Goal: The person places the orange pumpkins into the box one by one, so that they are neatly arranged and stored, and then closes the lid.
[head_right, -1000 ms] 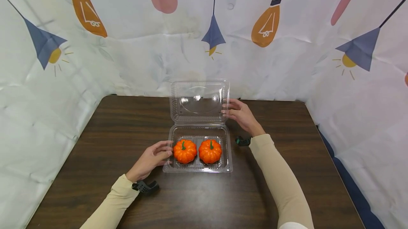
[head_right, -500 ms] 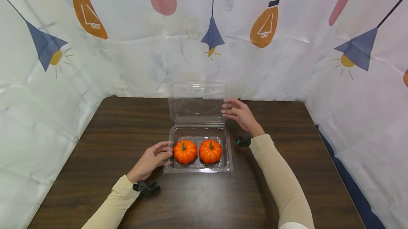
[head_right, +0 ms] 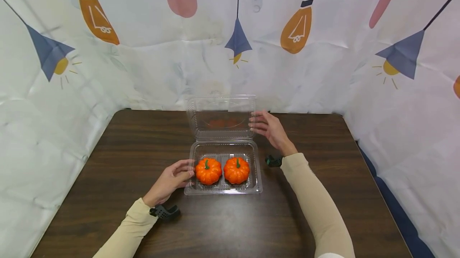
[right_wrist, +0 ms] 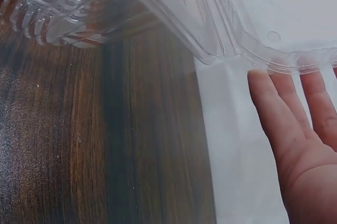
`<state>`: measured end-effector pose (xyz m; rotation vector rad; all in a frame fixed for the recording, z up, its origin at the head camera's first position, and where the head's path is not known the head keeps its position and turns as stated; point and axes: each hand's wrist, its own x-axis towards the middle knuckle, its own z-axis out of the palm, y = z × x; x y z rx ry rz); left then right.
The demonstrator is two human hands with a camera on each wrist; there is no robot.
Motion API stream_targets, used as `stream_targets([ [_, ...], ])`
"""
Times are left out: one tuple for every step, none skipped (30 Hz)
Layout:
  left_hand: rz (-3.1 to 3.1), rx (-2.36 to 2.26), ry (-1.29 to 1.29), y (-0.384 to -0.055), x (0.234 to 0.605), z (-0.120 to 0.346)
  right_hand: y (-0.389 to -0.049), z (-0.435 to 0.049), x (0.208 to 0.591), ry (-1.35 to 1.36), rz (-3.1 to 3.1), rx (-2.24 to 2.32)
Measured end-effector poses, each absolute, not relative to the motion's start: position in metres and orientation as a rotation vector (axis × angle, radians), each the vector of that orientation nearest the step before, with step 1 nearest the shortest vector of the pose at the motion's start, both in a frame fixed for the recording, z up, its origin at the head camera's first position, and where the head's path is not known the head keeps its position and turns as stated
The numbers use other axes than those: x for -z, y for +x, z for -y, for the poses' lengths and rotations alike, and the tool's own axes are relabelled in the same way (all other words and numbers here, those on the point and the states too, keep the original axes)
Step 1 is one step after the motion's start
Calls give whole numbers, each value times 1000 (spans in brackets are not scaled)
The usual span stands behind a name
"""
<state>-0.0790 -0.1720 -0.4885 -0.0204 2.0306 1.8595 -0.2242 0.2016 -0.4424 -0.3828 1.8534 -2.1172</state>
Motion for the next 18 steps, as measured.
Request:
stream_targets([
  [-2030,-1858,-19,-79,489,172,-224,-201,442,-379,-1863,2115],
  [-2029,-1860,-28,-79,489,172,-223,-201,443,-375,-1874,2111],
  [-2029,-1863,-32,-79,489,172,-223,-200,443,-378,-1887,2107],
  [-2029,-1866,-38,-79,489,172,-222,-200,442,-372,-1896,2110],
  [-2027,-1866,-33,-79,489,171,-221,-199,442,-371,-1905,2110],
  [-2026,-1866,-29,-79,489,171,-221,-198,442,-371,-1915,2110],
  [-2026,-1865,-26,-79,489,171,-220,-198,441,-371,-1925,2106],
  [-2025,-1870,-32,-79,489,171,-219,-197,441,-381,-1938,2099],
  [-2026,-1871,-31,-79,490,171,-219,-197,440,-388,-1952,2088],
  [-2026,-1870,-32,-79,490,171,-218,-196,440,-394,-1969,2074],
  [-2025,-1868,-30,-79,490,171,-218,-196,439,-406,-1988,2056],
  [-2029,-1865,-32,-79,490,170,-217,-195,438,-415,-2004,2039],
  [-2028,-1869,-39,-79,490,170,-217,-195,438,-431,-2024,2018],
  [-2029,-1871,-45,-80,490,169,-216,-195,437,-449,-2041,2000],
  [-2032,-1865,-43,-80,490,169,-216,-195,436,-458,-2058,1982],
  [-2035,-1863,-36,-80,490,169,-215,-195,435,-472,-2070,1965],
  [-2034,-1865,-39,-80,490,168,-214,-195,434,-488,-2080,1946],
  [-2032,-1866,-44,-81,490,168,-214,-195,434,-500,-2088,1929],
])
